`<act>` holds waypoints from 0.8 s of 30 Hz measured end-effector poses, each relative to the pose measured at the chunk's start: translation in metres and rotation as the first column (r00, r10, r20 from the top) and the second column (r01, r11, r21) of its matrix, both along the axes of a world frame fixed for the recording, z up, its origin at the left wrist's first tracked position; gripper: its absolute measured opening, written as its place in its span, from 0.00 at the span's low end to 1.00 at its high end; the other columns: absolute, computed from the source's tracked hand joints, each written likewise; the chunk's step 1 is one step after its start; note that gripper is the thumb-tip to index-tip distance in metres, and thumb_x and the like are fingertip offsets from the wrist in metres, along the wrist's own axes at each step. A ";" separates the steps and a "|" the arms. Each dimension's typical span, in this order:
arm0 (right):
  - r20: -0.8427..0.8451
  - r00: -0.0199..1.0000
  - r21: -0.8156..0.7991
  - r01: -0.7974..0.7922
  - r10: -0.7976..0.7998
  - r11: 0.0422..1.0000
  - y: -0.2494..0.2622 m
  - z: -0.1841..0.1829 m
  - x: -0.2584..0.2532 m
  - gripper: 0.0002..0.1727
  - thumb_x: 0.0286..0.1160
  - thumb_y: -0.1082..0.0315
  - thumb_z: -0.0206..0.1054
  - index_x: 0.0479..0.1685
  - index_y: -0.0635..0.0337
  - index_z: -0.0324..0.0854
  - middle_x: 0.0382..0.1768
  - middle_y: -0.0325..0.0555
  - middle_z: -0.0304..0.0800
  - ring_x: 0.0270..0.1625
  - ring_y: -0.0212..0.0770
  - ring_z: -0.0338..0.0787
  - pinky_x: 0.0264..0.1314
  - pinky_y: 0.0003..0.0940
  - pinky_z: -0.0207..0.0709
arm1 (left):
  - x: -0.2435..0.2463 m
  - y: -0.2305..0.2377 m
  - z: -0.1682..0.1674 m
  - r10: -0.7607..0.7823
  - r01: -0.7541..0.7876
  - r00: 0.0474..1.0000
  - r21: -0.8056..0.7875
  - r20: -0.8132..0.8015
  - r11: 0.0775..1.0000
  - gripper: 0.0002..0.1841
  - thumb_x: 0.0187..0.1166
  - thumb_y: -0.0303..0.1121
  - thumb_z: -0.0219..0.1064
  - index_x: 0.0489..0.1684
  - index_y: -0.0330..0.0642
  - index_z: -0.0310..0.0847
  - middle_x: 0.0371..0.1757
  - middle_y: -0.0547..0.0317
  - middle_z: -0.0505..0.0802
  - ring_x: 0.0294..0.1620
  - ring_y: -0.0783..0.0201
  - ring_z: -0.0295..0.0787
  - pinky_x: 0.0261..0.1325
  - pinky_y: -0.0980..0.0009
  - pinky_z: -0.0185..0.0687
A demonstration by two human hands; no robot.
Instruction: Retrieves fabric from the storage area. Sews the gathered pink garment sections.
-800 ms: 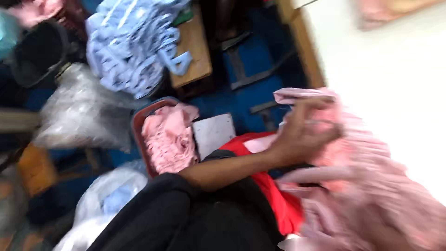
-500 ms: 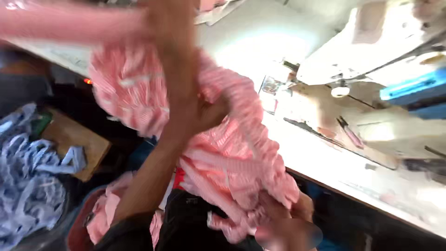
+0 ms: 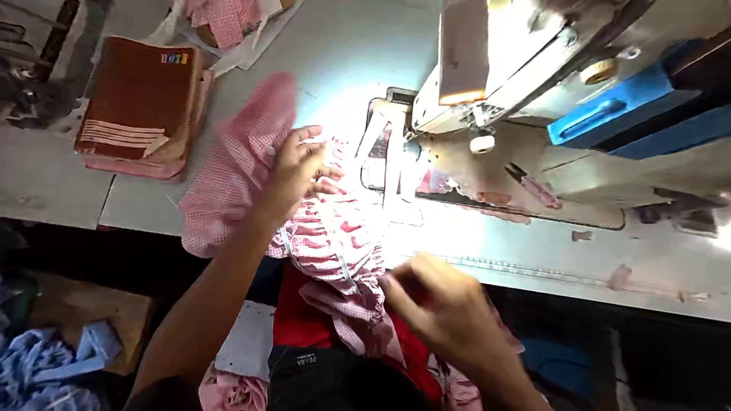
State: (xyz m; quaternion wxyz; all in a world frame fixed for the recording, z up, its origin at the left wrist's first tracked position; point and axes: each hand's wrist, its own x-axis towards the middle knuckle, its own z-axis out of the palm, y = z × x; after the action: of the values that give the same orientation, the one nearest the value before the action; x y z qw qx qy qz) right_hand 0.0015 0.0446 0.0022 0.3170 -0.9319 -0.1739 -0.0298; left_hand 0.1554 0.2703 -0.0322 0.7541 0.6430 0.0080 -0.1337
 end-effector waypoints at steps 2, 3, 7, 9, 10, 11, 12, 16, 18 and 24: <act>0.193 0.981 0.052 -0.047 0.036 0.998 0.031 -0.025 0.055 0.10 0.79 0.64 0.67 0.46 0.58 0.90 0.44 0.46 0.91 0.50 0.42 0.90 0.51 0.38 0.85 | 0.008 0.007 0.007 0.080 -0.084 0.986 0.023 0.145 0.996 0.14 0.90 0.27 0.53 0.70 0.40 0.70 0.54 0.54 0.94 0.36 0.61 0.96 0.27 0.68 0.92; 0.197 0.978 -0.026 -0.067 0.071 0.997 0.042 -0.040 0.075 0.14 0.78 0.65 0.67 0.58 0.58 0.88 0.56 0.51 0.90 0.60 0.50 0.88 0.61 0.47 0.84 | 0.008 0.012 0.008 0.086 -0.139 0.944 0.147 0.318 0.979 0.10 0.88 0.24 0.53 0.61 0.36 0.74 0.51 0.55 0.94 0.36 0.64 0.96 0.28 0.70 0.93; 0.065 0.998 -0.260 -0.005 0.023 0.966 0.057 -0.056 0.042 0.20 0.79 0.57 0.63 0.67 0.49 0.86 0.62 0.53 0.87 0.61 0.57 0.86 0.52 0.51 0.83 | -0.012 0.030 -0.016 -0.390 -0.302 0.732 0.780 0.558 0.548 0.13 0.82 0.37 0.64 0.57 0.47 0.90 0.61 0.57 0.93 0.71 0.57 0.85 0.78 0.52 0.74; 0.007 1.000 -0.304 0.007 -0.005 0.953 0.041 -0.043 -0.005 0.16 0.77 0.54 0.63 0.51 0.51 0.90 0.51 0.50 0.92 0.48 0.52 0.92 0.39 0.47 0.84 | -0.029 0.021 -0.027 -0.486 -0.236 0.708 0.820 0.513 0.522 0.18 0.81 0.45 0.67 0.64 0.52 0.89 0.67 0.60 0.91 0.78 0.56 0.79 0.84 0.48 0.67; -0.021 0.999 -0.324 0.018 -0.026 0.946 0.031 -0.036 -0.022 0.16 0.77 0.52 0.62 0.44 0.51 0.90 0.47 0.47 0.93 0.42 0.49 0.93 0.33 0.45 0.84 | -0.033 0.010 -0.031 -0.505 -0.211 0.690 0.811 0.519 0.545 0.20 0.77 0.44 0.67 0.66 0.54 0.89 0.65 0.61 0.91 0.75 0.56 0.80 0.83 0.48 0.67; -0.046 0.997 -0.312 0.040 -0.057 0.949 0.022 -0.031 -0.033 0.18 0.79 0.50 0.61 0.40 0.51 0.90 0.42 0.44 0.92 0.37 0.45 0.92 0.30 0.43 0.83 | -0.039 -0.003 -0.034 -0.516 -0.184 0.676 0.799 0.526 0.573 0.19 0.76 0.42 0.67 0.64 0.55 0.90 0.60 0.62 0.92 0.73 0.56 0.82 0.84 0.45 0.65; -0.035 0.993 -0.254 0.098 -0.110 0.962 0.016 -0.026 -0.036 0.18 0.80 0.51 0.61 0.38 0.51 0.92 0.36 0.42 0.92 0.33 0.42 0.91 0.28 0.39 0.82 | -0.044 -0.017 -0.036 -0.515 -0.149 0.673 0.779 0.532 0.609 0.16 0.76 0.39 0.67 0.60 0.55 0.92 0.53 0.62 0.93 0.68 0.56 0.85 0.85 0.42 0.62; 0.070 0.945 0.108 0.312 -0.320 0.944 0.020 -0.043 0.011 0.12 0.82 0.63 0.63 0.49 0.58 0.90 0.41 0.43 0.90 0.45 0.37 0.88 0.49 0.33 0.84 | -0.015 -0.064 -0.031 -0.478 -0.092 0.662 0.695 0.578 0.713 0.11 0.78 0.39 0.72 0.50 0.47 0.95 0.44 0.61 0.97 0.50 0.59 0.90 0.71 0.52 0.74; 0.130 0.927 0.033 0.350 -0.352 0.936 0.017 -0.064 0.040 0.18 0.80 0.63 0.62 0.62 0.60 0.86 0.55 0.52 0.88 0.60 0.51 0.85 0.62 0.46 0.79 | 0.004 -0.077 -0.029 -0.473 -0.093 0.681 0.706 0.560 0.702 0.13 0.78 0.45 0.74 0.48 0.48 0.95 0.42 0.62 0.97 0.50 0.59 0.89 0.64 0.55 0.76; 0.134 0.957 -0.196 0.281 -0.258 0.940 -0.004 -0.065 0.068 0.30 0.81 0.51 0.59 0.77 0.59 0.79 0.68 0.56 0.82 0.64 0.57 0.80 0.63 0.50 0.75 | 0.026 -0.079 -0.034 -0.428 -0.165 0.703 0.716 0.568 0.679 0.18 0.75 0.47 0.76 0.55 0.45 0.91 0.32 0.65 0.93 0.42 0.62 0.86 0.62 0.56 0.73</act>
State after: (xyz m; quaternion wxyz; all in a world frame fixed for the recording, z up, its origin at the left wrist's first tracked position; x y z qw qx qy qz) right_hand 0.0696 0.0406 -0.0630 0.1985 -0.9725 -0.0635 -0.1038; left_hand 0.1812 0.1909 -0.0657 0.3692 0.8843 -0.2760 0.0745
